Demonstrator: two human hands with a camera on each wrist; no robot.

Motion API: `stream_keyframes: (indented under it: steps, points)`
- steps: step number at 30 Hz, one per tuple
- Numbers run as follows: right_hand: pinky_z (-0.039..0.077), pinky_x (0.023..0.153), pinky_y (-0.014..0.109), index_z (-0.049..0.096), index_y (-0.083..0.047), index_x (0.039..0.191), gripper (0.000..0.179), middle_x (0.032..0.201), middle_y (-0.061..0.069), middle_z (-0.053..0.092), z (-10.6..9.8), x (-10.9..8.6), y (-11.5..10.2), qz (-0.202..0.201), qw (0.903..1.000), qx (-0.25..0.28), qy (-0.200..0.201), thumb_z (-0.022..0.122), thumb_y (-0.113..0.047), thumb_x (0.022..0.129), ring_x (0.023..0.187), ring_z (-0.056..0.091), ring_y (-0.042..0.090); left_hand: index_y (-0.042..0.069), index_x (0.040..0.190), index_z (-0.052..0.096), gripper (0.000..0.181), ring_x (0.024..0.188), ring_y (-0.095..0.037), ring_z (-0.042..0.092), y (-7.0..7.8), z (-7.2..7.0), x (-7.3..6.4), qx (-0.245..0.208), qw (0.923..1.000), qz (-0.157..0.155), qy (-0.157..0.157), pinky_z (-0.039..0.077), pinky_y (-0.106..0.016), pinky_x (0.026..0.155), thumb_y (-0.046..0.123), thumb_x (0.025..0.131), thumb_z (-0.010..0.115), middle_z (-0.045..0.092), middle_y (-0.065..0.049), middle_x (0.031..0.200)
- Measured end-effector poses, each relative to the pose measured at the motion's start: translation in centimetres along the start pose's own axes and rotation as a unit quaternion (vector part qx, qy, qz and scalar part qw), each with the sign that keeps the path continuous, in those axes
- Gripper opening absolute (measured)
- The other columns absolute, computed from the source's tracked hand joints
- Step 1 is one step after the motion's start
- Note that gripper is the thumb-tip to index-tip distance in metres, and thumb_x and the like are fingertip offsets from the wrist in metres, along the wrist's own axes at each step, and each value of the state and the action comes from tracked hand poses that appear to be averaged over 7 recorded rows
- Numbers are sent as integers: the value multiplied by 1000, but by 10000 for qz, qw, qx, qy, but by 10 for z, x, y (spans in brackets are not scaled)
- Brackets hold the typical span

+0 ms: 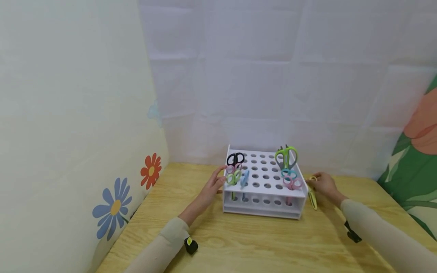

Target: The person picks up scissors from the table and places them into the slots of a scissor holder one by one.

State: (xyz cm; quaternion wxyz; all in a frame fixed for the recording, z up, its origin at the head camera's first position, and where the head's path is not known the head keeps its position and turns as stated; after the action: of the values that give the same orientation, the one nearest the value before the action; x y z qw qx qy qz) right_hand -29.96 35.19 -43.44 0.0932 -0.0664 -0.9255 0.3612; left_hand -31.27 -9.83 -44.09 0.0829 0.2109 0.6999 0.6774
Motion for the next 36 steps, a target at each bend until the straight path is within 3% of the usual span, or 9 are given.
stream_keyframes:
  steps: [7,20,26,30,36]
  points:
    - [52,60,28,53,19,113,39,98,30,65,-5,-5,-5,-123,9994,328,4,71,-11,95,75,65,24,32,157,36,53,126,-34,51,-5,-1,2,-49,10000,-49,24,43,-56,98,43,107,49,48,-21,143]
    - [59,70,38,49,20,117,37,96,24,68,-24,-15,-27,-195,9939,1072,-169,65,-7,100,76,66,18,26,159,34,55,127,-35,51,0,0,0,-59,10000,0,35,45,-55,98,39,108,50,46,-22,145]
    - [58,70,35,47,19,121,40,97,22,70,-36,-17,-40,-174,9930,1145,-237,64,-11,102,77,66,14,25,159,32,54,123,-34,52,2,-2,1,-120,9999,8,29,44,-57,98,36,109,48,49,-23,138]
    - [58,72,34,45,19,125,41,100,23,71,-44,-18,-49,-143,9907,1323,-272,62,-11,103,77,67,14,24,158,34,54,118,-31,56,0,-2,1,-194,9996,200,20,47,-54,95,35,108,49,52,-23,133]
    - [58,75,35,43,20,128,44,103,22,71,-59,-23,-68,-262,9856,1641,-325,60,-13,104,78,68,14,26,158,33,55,119,-31,55,-2,-1,0,-116,9998,137,-26,48,-49,93,40,107,49,52,-22,136]
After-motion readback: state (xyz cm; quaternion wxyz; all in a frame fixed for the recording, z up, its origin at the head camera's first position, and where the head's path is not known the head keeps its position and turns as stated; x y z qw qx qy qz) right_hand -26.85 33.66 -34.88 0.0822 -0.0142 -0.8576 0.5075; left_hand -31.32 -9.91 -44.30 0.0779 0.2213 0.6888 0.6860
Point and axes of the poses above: each hand's wrist, its own x-axis towards the middle knuckle, its own z-axis out of the palm, y = z × x, the point moved 4 cm from there along x, towards the middle knuckle
